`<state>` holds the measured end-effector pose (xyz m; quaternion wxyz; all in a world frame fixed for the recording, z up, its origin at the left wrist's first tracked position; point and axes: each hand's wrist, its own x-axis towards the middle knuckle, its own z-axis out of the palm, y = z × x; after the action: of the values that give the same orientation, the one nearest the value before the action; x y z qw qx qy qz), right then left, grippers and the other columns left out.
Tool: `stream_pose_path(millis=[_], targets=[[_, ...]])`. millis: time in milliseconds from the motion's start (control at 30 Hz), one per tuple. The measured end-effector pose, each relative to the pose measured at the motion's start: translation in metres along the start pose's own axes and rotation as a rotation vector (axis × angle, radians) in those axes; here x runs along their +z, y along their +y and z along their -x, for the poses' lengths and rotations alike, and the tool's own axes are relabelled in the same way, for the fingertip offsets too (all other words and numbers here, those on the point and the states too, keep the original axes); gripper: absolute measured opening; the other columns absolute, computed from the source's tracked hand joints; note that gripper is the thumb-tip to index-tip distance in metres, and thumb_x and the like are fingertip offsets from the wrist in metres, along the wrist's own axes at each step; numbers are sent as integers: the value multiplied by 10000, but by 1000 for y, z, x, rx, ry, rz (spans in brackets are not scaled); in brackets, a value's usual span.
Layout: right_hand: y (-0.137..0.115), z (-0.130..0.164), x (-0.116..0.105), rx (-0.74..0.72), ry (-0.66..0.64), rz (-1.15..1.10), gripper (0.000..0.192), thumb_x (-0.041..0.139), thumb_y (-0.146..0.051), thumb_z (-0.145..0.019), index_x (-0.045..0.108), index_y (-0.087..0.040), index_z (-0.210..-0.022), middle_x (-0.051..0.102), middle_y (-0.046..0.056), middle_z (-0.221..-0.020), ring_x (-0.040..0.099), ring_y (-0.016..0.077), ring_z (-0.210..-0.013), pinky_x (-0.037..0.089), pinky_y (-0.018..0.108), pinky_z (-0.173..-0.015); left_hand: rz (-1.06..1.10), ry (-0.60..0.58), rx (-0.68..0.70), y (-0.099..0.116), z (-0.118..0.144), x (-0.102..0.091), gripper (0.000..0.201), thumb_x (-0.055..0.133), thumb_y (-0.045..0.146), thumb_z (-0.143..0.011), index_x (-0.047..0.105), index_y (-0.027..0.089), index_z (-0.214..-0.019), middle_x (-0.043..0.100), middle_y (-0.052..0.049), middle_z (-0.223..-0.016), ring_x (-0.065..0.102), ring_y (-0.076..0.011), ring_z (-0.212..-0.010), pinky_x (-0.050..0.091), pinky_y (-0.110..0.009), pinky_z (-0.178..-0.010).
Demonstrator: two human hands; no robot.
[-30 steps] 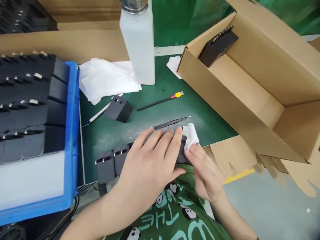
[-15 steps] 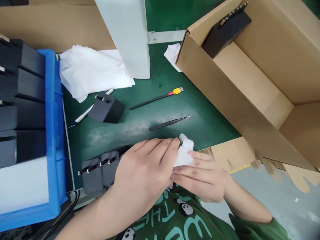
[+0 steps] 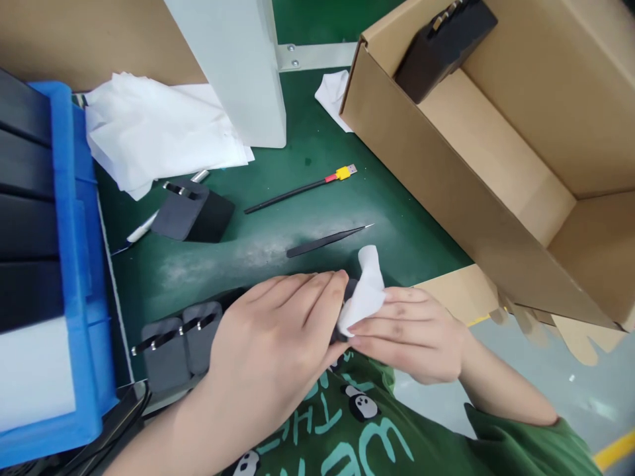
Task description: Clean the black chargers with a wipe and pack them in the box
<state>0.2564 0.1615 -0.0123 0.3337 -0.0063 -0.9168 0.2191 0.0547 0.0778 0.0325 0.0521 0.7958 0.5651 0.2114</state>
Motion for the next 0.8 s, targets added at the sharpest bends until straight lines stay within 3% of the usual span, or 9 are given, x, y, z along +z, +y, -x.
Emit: stream_pose_path(millis=[133,233,367,467,500,567,667,733,800], targets=[[1,1,3,-7,78,-4,316,456,-137,-974,770,-139,-943,800,19,-1011,752,105,-931,390,256,-1196,5,2,-3,0,-1,-1,244,533,206,-960,659,72,-1120,782,-94,-1012,742,-244,-858,565,-374,-696],[-1,-1,10,-54,119,-30,310,458,-125,-963,768,-126,-965,802,22,-1005,748,122,-980,366,280,-1219,2,8,-9,0,-1,-1,226,529,182,-953,660,78,-1106,784,-96,-1000,745,-242,-854,562,-373,-691],[-4,9,-6,89,-17,-98,303,451,-115,-982,752,-90,-1000,792,84,-1059,714,131,-1118,406,261,-1184,0,3,-4,0,-1,0,293,627,297,-938,662,75,-1125,783,-97,-1014,751,-251,-861,576,-378,-690],[-4,26,-23,201,3,-177,362,387,-116,-1000,733,-79,-1097,776,125,-1105,710,185,-1145,478,363,-1148,-12,-1,-6,1,-1,2,345,682,323,-910,672,64,-1139,784,-101,-1038,755,-253,-878,591,-378,-722],[-3,32,-26,267,84,-208,358,403,-125,-995,735,-111,-1130,778,105,-1109,720,206,-1126,493,412,-1140,-24,-3,-6,2,-1,1,360,690,316,-907,670,55,-1155,783,-106,-1058,756,-256,-902,597,-383,-766],[0,42,-28,452,375,-241,355,456,-133,-974,743,-208,-1169,788,43,-1072,750,229,-1043,570,449,-1051,-56,-7,-1,4,1,-2,427,691,321,-913,646,27,-1219,770,-127,-1133,747,-274,-1001,583,-413,-904],[0,52,-23,663,744,-234,388,470,-103,-961,749,-259,-1180,798,30,-938,778,201,-807,659,311,-684,-83,-15,-14,6,8,-13,601,665,424,-929,566,-6,-1336,717,-163,-1266,679,-319,-1186,483,-482,-1088],[-6,53,-16,718,790,-211,404,431,-94,-979,734,-227,-1211,796,49,-940,770,178,-746,618,252,-560,-84,-9,-39,5,13,-20,674,653,485,-924,532,1,-1377,694,-171,-1304,638,-339,-1247,421,-510,-1144],[-16,50,-7,714,843,-189,380,436,-122,-988,725,-219,-1215,792,56,-1010,776,195,-816,640,284,-617,-86,-11,-60,4,17,-22,688,672,492,-907,526,21,-1388,694,-171,-1302,629,-353,-1253,391,-531,-1161]])
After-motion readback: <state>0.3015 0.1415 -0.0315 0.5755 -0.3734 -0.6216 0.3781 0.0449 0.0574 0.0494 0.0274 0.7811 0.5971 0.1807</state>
